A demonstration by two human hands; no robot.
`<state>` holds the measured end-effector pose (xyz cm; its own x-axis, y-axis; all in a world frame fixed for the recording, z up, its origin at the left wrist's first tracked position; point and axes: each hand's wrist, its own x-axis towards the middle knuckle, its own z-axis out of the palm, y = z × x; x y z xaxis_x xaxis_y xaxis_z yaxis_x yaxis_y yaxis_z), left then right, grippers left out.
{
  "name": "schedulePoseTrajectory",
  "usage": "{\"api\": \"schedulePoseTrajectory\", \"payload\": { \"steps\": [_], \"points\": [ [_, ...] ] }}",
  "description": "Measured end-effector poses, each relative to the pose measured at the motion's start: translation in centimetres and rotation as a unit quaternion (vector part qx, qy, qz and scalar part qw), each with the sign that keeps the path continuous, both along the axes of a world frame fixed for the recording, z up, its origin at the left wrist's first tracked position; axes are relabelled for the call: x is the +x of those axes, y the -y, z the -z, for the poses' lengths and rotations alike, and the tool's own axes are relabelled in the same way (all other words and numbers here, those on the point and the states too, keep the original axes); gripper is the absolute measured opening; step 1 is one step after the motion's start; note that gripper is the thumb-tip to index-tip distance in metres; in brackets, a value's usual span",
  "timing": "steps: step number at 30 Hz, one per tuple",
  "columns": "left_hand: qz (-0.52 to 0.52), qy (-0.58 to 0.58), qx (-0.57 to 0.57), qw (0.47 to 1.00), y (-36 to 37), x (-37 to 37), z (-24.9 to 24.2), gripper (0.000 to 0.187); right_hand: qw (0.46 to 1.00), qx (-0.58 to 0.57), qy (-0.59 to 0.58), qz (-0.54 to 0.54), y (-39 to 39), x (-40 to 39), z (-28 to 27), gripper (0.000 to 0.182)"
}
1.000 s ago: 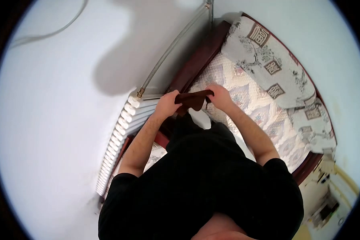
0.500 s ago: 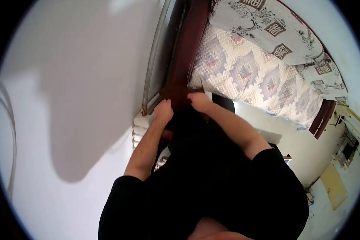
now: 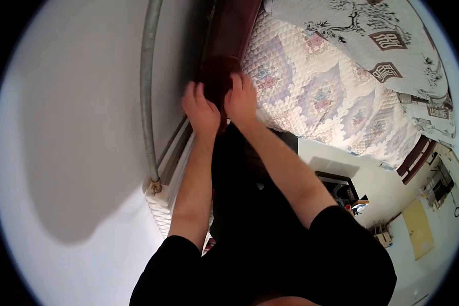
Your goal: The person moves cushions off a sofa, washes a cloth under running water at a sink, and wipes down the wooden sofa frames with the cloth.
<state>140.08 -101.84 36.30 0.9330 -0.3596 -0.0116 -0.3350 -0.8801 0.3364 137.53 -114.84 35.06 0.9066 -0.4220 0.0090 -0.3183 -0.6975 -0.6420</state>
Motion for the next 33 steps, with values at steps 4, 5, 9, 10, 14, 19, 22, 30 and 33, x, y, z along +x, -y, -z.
{"api": "schedulePoseTrajectory", "payload": {
  "steps": [4,5,9,10,14,19,22,30,33],
  "points": [
    [-0.118,-0.118,-0.047,0.985,-0.7,-4.8,4.9,0.058,0.986,0.159,-0.054,0.024,-4.1,-4.9,3.7,0.041],
    [-0.123,-0.122,-0.048,0.984,-1.1,-5.0,5.4,0.057,0.980,0.181,-0.055,0.055,-4.8,-4.9,4.0,0.041],
    [-0.156,-0.227,-0.098,0.956,-3.7,-3.1,6.0,0.048,0.946,0.266,-0.095,0.156,-4.8,-3.9,6.7,0.046],
    [-0.193,-0.248,-0.136,0.939,-4.7,-2.4,6.1,0.047,0.928,0.317,-0.097,0.171,-4.3,-4.0,7.5,0.048],
    [-0.260,-0.175,-0.128,0.941,-6.6,0.4,6.3,0.045,0.966,0.193,-0.083,0.150,-3.0,-4.4,6.8,0.054],
    [-0.082,-0.088,-0.050,0.991,-4.2,-0.9,5.8,0.053,0.952,0.265,-0.053,0.145,-5.8,-3.7,5.6,0.064],
    [-0.145,-0.242,-0.105,0.954,-4.4,-2.5,7.8,0.057,0.941,0.294,-0.050,0.159,-6.4,-2.9,6.6,0.076],
    [-0.112,-0.211,-0.093,0.967,-5.8,-4.9,8.1,0.058,0.933,0.321,-0.092,0.137,-8.2,-5.2,8.3,0.082],
    [-0.112,-0.218,-0.085,0.966,-6.3,-6.1,7.8,0.058,0.921,0.338,-0.118,0.150,-9.7,-7.0,8.0,0.081]
  ]
}}
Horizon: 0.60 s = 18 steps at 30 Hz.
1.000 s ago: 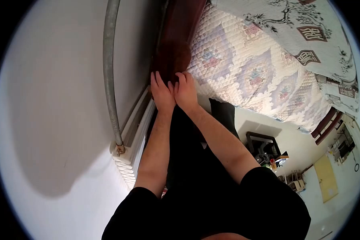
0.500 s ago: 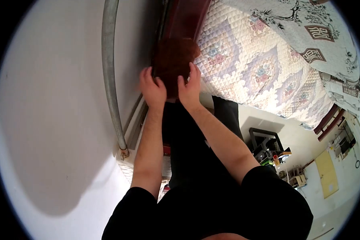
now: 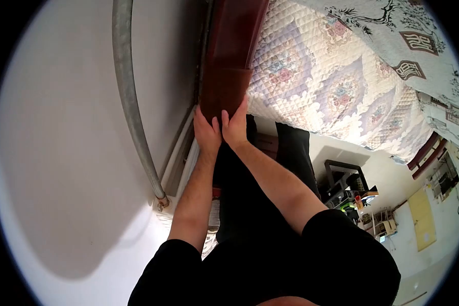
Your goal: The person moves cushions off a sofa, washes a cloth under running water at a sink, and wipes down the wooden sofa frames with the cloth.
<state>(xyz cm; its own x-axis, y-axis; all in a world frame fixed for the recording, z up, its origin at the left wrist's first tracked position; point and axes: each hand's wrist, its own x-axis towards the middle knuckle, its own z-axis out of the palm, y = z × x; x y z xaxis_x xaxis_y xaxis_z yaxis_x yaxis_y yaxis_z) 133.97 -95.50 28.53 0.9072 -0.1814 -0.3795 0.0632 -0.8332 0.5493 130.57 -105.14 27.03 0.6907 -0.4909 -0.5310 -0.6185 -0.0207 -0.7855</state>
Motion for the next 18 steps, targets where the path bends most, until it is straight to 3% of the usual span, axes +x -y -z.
{"api": "schedulePoseTrajectory", "payload": {
  "steps": [3,7,18],
  "points": [
    [0.017,0.021,0.032,0.999,0.2,0.2,0.1,0.057,1.000,0.031,0.003,0.004,0.9,1.0,-1.1,0.082],
    [0.038,0.060,0.011,0.997,2.7,3.6,1.5,0.056,0.999,-0.015,0.036,0.030,2.4,3.1,0.2,0.077],
    [0.086,0.150,0.010,0.985,16.1,19.4,1.5,0.057,0.985,-0.141,0.095,0.041,15.6,20.1,0.3,0.075]
  ]
}}
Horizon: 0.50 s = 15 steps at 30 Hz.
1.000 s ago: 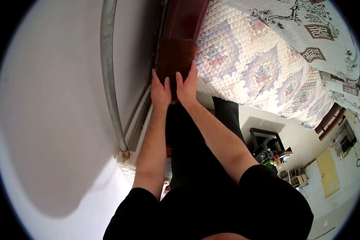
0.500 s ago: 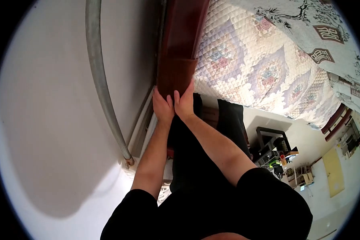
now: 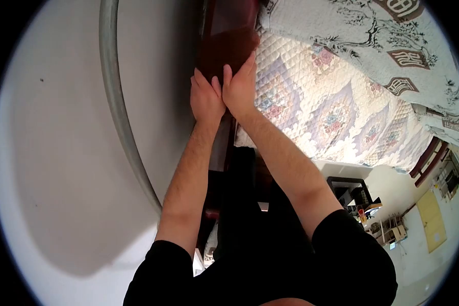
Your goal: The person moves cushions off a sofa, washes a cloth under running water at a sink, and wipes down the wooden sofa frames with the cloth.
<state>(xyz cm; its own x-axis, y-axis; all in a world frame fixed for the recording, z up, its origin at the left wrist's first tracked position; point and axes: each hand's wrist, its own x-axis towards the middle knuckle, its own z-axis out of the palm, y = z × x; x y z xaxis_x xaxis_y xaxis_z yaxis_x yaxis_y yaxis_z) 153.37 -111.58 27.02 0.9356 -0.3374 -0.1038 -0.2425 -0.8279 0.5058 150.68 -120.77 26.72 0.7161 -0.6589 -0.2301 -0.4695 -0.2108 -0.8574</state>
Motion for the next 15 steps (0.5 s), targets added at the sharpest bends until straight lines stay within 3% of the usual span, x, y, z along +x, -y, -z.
{"api": "schedulePoseTrajectory", "payload": {
  "steps": [2,4,7,11,15],
  "points": [
    [0.004,-0.016,0.002,1.000,1.8,2.3,-0.2,0.058,0.997,-0.069,0.007,-0.018,1.9,2.5,0.3,0.076],
    [0.034,0.047,-0.009,0.998,3.6,4.9,0.4,0.059,0.980,-0.192,0.026,-0.047,4.0,5.2,0.9,0.077],
    [0.063,0.099,-0.017,0.993,6.8,8.9,1.1,0.060,0.950,-0.289,0.038,-0.110,8.1,9.3,1.5,0.074],
    [0.097,0.132,-0.004,0.987,11.8,14.6,0.9,0.060,0.940,-0.313,0.046,-0.129,13.3,14.9,1.5,0.075],
    [0.074,0.091,-0.014,0.993,14.8,17.7,0.6,0.060,0.931,-0.320,0.031,-0.174,16.5,18.4,1.1,0.073]
  ]
}}
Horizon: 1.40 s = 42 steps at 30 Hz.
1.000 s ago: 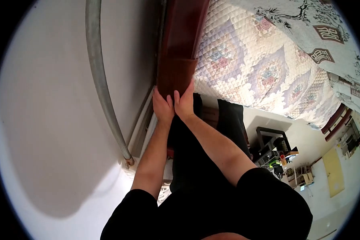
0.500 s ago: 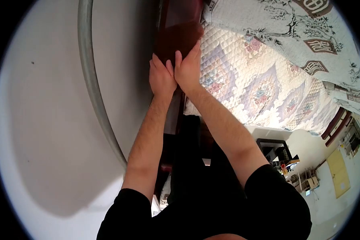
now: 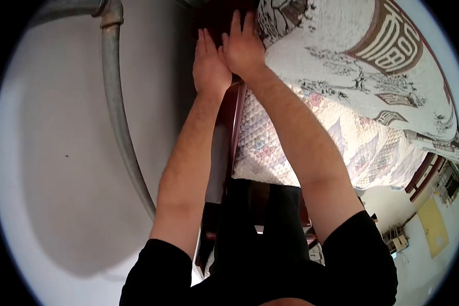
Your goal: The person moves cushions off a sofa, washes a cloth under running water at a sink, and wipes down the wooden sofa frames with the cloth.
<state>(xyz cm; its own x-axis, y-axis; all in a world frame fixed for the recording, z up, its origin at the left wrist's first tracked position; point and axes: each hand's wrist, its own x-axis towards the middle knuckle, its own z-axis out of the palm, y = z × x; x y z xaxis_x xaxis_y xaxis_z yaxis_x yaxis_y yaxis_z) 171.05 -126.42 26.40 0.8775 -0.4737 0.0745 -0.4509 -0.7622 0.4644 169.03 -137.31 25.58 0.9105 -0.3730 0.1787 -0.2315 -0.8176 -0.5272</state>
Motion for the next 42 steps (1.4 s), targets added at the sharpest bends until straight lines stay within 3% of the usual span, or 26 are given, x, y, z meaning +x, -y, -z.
{"api": "schedulePoseTrajectory", "payload": {
  "steps": [2,3,6,7,9,12,15,19,22,23,26,29,33,36,37,40,42],
  "points": [
    [0.000,-0.002,-0.033,0.999,1.5,1.6,0.3,0.060,0.999,-0.015,0.030,0.010,1.5,1.8,0.2,0.074],
    [-0.002,-0.007,-0.026,1.000,2.1,2.5,0.5,0.061,0.985,-0.120,-0.122,-0.014,2.0,2.9,0.5,0.063],
    [-0.005,-0.036,0.001,0.999,2.9,3.3,0.2,0.062,0.999,0.027,0.034,0.020,2.6,3.0,0.3,0.066],
    [-0.008,-0.043,0.010,0.999,2.9,3.3,0.0,0.062,0.996,-0.058,-0.067,-0.023,2.6,3.3,-0.9,0.066],
    [-0.014,-0.049,0.021,0.998,2.9,3.8,-0.3,0.061,0.935,-0.222,-0.257,-0.104,2.8,4.0,-4.0,0.066],
    [-0.016,-0.057,0.026,0.998,3.1,4.2,0.1,0.059,0.938,-0.222,-0.250,-0.095,2.8,3.9,-3.2,0.064],
    [-0.011,-0.058,0.023,0.998,2.7,4.2,0.9,0.059,0.988,-0.142,-0.015,0.062,1.6,3.4,1.8,0.063],
    [-0.021,-0.055,-0.024,0.998,2.4,3.7,0.5,0.058,0.998,0.019,-0.012,0.056,1.3,2.5,-0.3,0.064],
    [-0.014,-0.024,-0.049,0.998,2.3,3.3,0.6,0.060,0.997,0.028,0.064,0.036,1.6,2.7,1.0,0.064],
    [-0.010,-0.007,-0.056,0.998,2.2,3.2,0.6,0.061,0.995,-0.079,0.030,0.045,1.4,2.3,1.0,0.066],
    [-0.044,-0.103,-0.040,0.993,0.6,1.9,-0.6,0.063,0.992,-0.102,0.037,0.062,-1.1,0.8,1.6,0.070],
    [-0.076,-0.248,-0.005,0.966,-1.4,-0.6,-3.7,0.071,0.995,-0.051,0.028,0.082,-3.6,-1.9,0.6,0.070],
    [-0.089,-0.122,0.035,0.988,-6.2,-5.6,0.5,0.059,0.993,-0.016,0.015,0.117,-7.5,-6.5,-0.8,0.073],
    [-0.096,-0.072,0.029,0.992,-8.9,-9.7,0.3,0.059,0.976,0.028,0.110,0.184,-10.7,-9.6,-0.4,0.054],
    [-0.098,-0.066,0.032,0.993,-9.5,-10.7,0.0,0.058,0.986,0.086,0.037,0.138,-11.3,-11.3,0.3,0.075],
    [-0.114,-0.074,0.050,0.990,-11.4,-14.0,-0.4,0.057,0.967,0.197,0.023,0.158,-13.4,-14.6,0.2,0.079],
    [-0.112,-0.077,0.040,0.990,-13.1,-16.0,-0.3,0.057,0.961,0.217,-0.049,0.165,-14.8,-16.4,0.0,0.080]
  ]
}}
